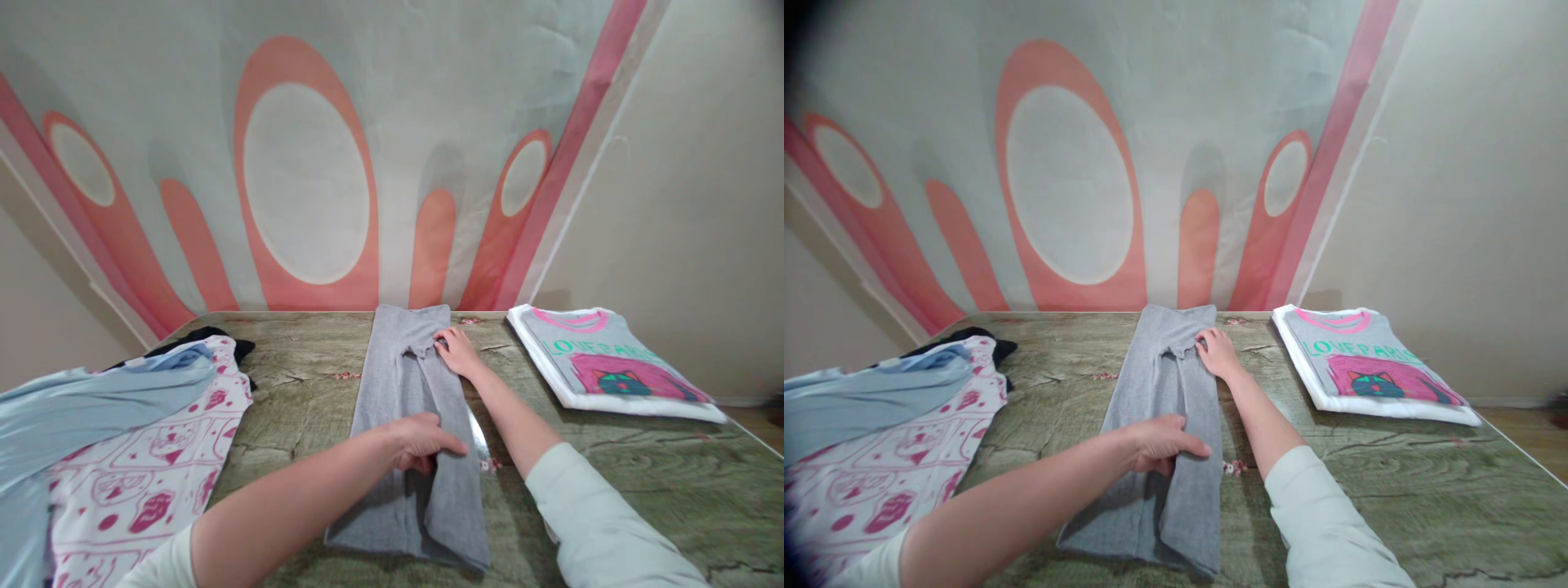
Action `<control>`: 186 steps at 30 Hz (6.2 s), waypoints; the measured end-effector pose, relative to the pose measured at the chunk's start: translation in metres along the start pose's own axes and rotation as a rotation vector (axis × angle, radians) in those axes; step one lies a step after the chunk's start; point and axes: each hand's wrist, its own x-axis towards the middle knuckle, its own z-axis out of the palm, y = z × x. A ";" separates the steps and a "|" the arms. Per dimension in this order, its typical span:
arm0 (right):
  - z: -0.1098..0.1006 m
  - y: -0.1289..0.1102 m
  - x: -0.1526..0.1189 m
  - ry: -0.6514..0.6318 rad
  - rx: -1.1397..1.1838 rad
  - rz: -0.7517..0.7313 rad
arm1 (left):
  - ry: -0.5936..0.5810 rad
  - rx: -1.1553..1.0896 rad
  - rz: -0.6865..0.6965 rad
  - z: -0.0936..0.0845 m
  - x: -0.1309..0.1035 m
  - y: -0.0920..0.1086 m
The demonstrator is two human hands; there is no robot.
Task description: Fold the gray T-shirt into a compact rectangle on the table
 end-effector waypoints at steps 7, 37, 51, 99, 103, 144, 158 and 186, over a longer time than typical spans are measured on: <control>-0.001 0.000 -0.001 0.011 0.009 -0.001 | -0.245 0.032 -0.052 0.008 -0.031 -0.014; -0.032 -0.088 -0.025 -0.329 -0.122 0.138 | -0.408 -0.135 0.084 -0.001 -0.069 -0.058; -0.027 -0.086 -0.022 -0.291 0.002 0.198 | 0.508 0.750 0.567 -0.025 -0.061 -0.044; -0.050 -0.027 -0.070 -0.004 0.214 -0.017 | 0.454 1.145 0.750 -0.023 -0.013 -0.006; -0.047 -0.035 -0.099 -0.136 0.114 -0.232 | 0.489 1.243 0.733 -0.017 0.014 -0.009; -0.053 -0.012 -0.107 -0.210 -0.050 -0.239 | 0.334 1.331 0.900 -0.010 0.007 -0.019; -0.043 -0.006 -0.088 -0.275 -0.060 -0.128 | 0.283 1.255 0.979 -0.014 0.005 -0.015; -0.037 -0.017 -0.107 -0.005 -0.031 0.010 | 0.485 1.381 0.814 -0.020 0.019 -0.026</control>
